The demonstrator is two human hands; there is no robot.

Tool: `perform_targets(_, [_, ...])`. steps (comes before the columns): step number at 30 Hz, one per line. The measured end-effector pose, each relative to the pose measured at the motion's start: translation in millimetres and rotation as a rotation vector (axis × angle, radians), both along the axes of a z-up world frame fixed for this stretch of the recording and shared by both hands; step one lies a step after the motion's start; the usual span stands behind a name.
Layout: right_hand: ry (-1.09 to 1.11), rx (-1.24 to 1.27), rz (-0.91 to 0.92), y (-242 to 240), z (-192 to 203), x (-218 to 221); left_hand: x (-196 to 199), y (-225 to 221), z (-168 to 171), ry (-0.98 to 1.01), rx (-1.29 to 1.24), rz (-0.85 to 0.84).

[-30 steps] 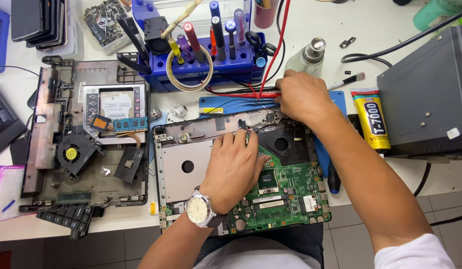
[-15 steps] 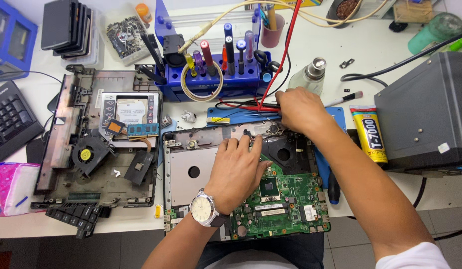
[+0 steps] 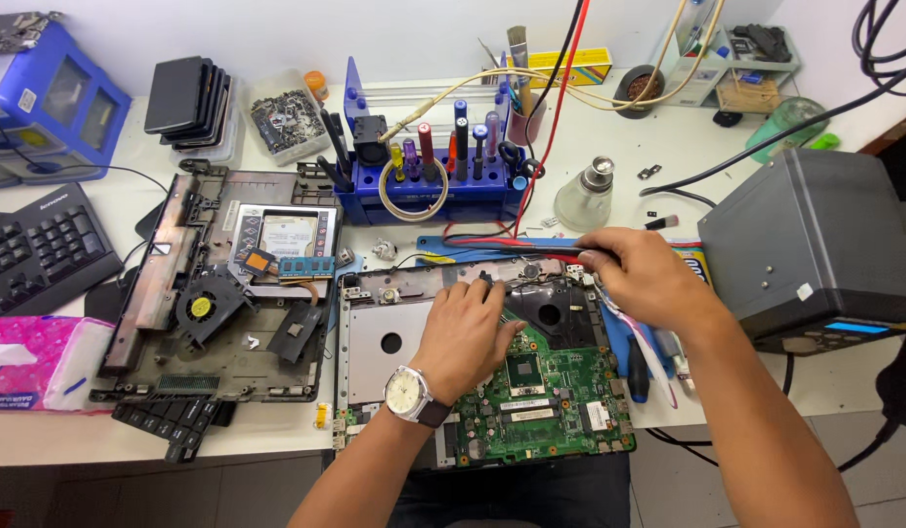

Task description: The person cleans a RAM module with an eraser, then brushes the laptop motherboard with a toothbrush. They connect multimeter probes to test points on the motherboard.

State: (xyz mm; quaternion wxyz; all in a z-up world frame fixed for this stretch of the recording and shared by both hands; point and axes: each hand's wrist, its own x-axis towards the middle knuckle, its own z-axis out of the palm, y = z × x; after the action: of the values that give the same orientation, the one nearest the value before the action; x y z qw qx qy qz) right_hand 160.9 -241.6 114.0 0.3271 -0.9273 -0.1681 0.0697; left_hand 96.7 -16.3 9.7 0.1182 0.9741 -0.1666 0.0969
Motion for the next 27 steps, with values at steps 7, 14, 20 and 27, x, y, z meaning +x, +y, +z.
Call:
perform_targets(7, [0.228,0.541,-0.014,29.8,-39.5,-33.3,-15.0,-6.0,41.6,0.215,-0.791,-0.036])
perform_targets(14, [0.089,0.512,0.047,47.7,-64.7,-46.7,-8.8,12.0,14.2,0.26,-1.311,0.078])
perform_targets(20, [0.09,0.619,0.072,24.5,-64.9,-32.0,-14.6,39.9,30.7,0.337,-1.526,0.134])
perform_targets(27, [0.435,1.033,0.113,15.2,-118.0,-40.3,-19.3,46.9,-1.9,0.314,-1.597,0.208])
